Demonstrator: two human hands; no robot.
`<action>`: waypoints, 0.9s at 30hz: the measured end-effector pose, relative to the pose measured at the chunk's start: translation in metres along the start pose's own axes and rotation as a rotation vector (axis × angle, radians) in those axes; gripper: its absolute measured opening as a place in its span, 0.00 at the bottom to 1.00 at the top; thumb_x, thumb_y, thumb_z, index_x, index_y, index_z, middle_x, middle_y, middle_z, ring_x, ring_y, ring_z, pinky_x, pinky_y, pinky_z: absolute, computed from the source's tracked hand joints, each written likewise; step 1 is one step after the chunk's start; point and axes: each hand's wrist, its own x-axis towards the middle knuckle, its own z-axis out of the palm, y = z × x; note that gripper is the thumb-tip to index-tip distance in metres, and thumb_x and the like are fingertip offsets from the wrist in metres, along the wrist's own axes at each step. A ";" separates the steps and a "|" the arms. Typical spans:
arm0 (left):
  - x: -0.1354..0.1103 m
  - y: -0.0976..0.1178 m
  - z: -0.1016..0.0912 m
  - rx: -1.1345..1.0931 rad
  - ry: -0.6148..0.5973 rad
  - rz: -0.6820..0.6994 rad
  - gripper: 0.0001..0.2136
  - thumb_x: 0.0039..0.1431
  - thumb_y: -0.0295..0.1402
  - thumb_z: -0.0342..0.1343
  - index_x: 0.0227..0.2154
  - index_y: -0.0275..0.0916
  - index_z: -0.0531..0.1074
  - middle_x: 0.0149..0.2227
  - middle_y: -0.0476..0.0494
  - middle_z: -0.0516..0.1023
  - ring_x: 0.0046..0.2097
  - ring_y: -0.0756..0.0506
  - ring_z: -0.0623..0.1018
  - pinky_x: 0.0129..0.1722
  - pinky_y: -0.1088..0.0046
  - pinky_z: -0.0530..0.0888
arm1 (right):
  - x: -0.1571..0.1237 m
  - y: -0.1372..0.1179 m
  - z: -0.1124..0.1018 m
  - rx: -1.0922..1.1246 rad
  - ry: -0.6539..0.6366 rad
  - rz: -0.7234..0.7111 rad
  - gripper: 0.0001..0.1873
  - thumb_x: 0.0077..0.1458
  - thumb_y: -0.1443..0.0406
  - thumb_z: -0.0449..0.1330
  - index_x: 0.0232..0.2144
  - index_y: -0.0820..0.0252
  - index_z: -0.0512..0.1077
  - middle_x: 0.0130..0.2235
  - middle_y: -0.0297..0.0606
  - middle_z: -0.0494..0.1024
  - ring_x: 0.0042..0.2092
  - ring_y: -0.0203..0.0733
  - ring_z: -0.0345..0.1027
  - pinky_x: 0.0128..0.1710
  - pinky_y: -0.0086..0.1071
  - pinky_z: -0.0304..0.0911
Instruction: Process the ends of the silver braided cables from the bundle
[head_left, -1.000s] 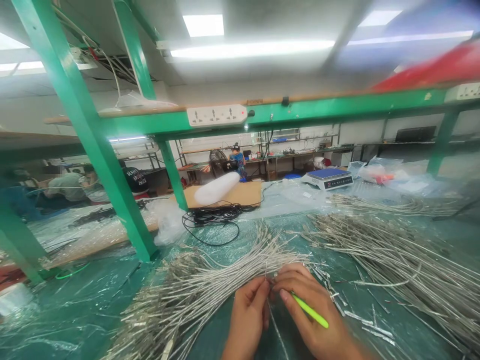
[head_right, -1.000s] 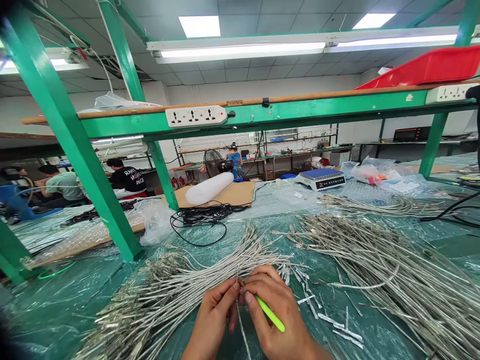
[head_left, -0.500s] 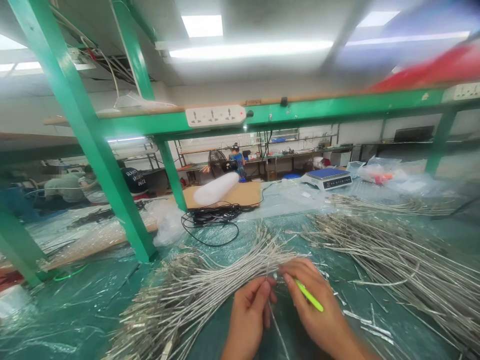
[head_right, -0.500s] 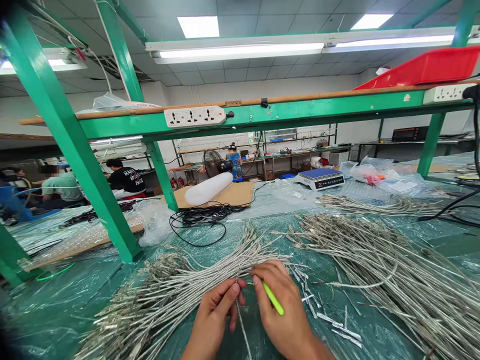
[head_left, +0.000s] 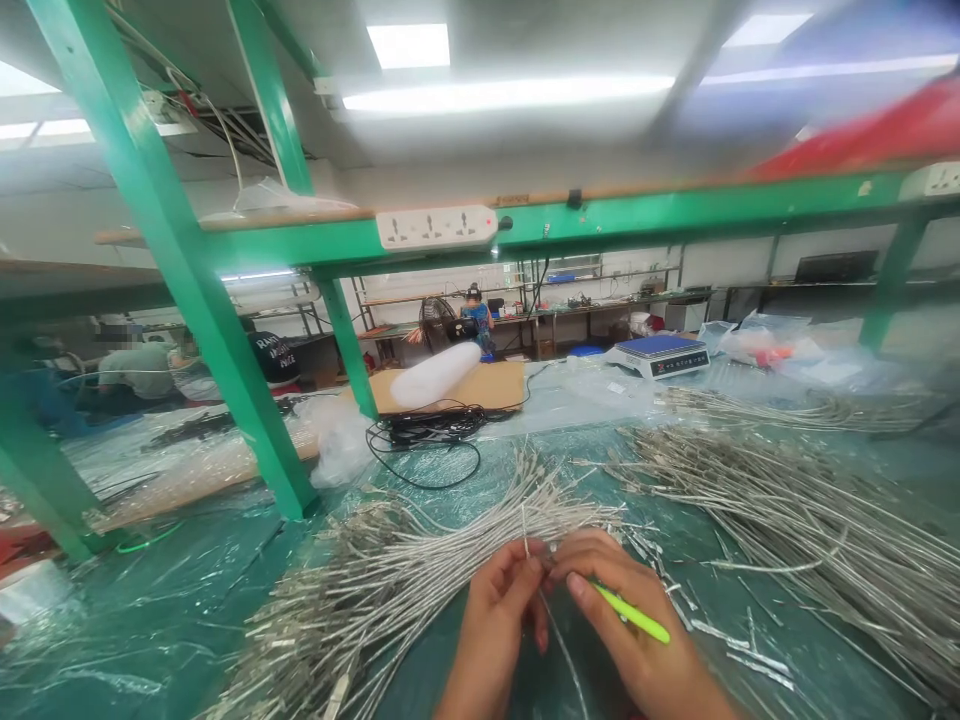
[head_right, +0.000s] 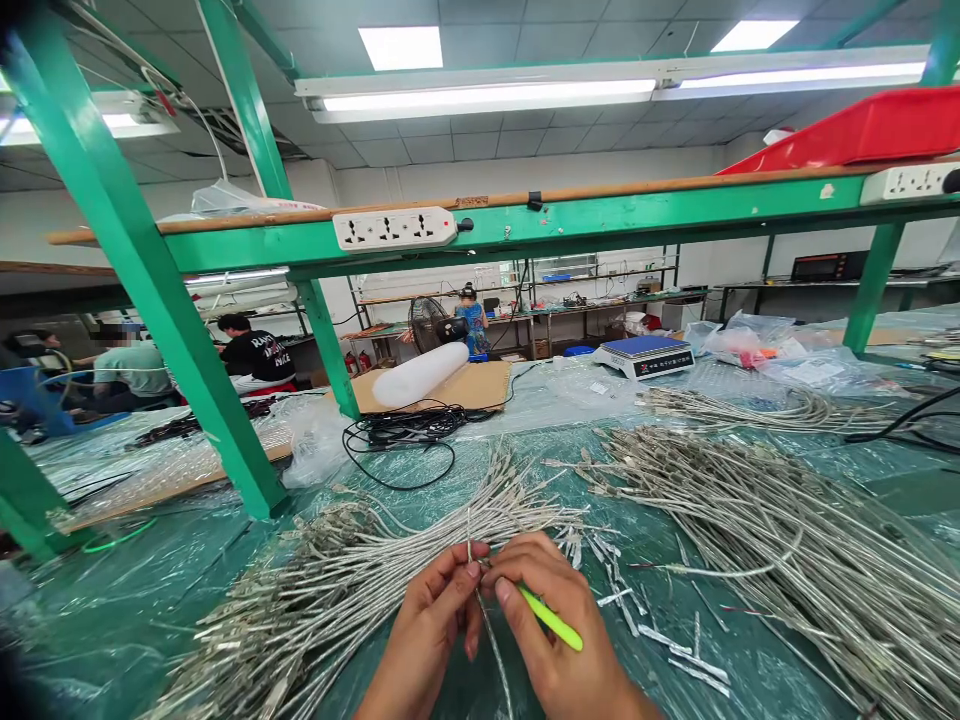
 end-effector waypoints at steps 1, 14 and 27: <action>0.000 0.000 0.000 -0.001 0.000 0.008 0.12 0.58 0.38 0.58 0.40 0.36 0.71 0.26 0.52 0.72 0.15 0.56 0.66 0.15 0.81 0.60 | 0.001 0.000 -0.001 0.018 0.011 0.022 0.11 0.63 0.68 0.52 0.37 0.56 0.75 0.38 0.40 0.78 0.43 0.44 0.69 0.45 0.38 0.64; -0.001 0.003 0.000 0.100 -0.084 0.029 0.09 0.62 0.37 0.52 0.36 0.35 0.71 0.31 0.45 0.77 0.16 0.56 0.67 0.16 0.79 0.58 | 0.004 0.002 -0.004 0.158 0.050 0.147 0.12 0.64 0.63 0.53 0.31 0.58 0.74 0.32 0.36 0.75 0.39 0.42 0.69 0.43 0.35 0.63; 0.000 0.001 -0.001 0.181 -0.100 0.045 0.11 0.61 0.40 0.52 0.36 0.36 0.71 0.31 0.46 0.77 0.15 0.56 0.66 0.16 0.79 0.57 | 0.006 0.002 -0.004 0.140 0.054 0.158 0.15 0.64 0.61 0.53 0.29 0.58 0.73 0.31 0.37 0.74 0.37 0.43 0.67 0.42 0.36 0.63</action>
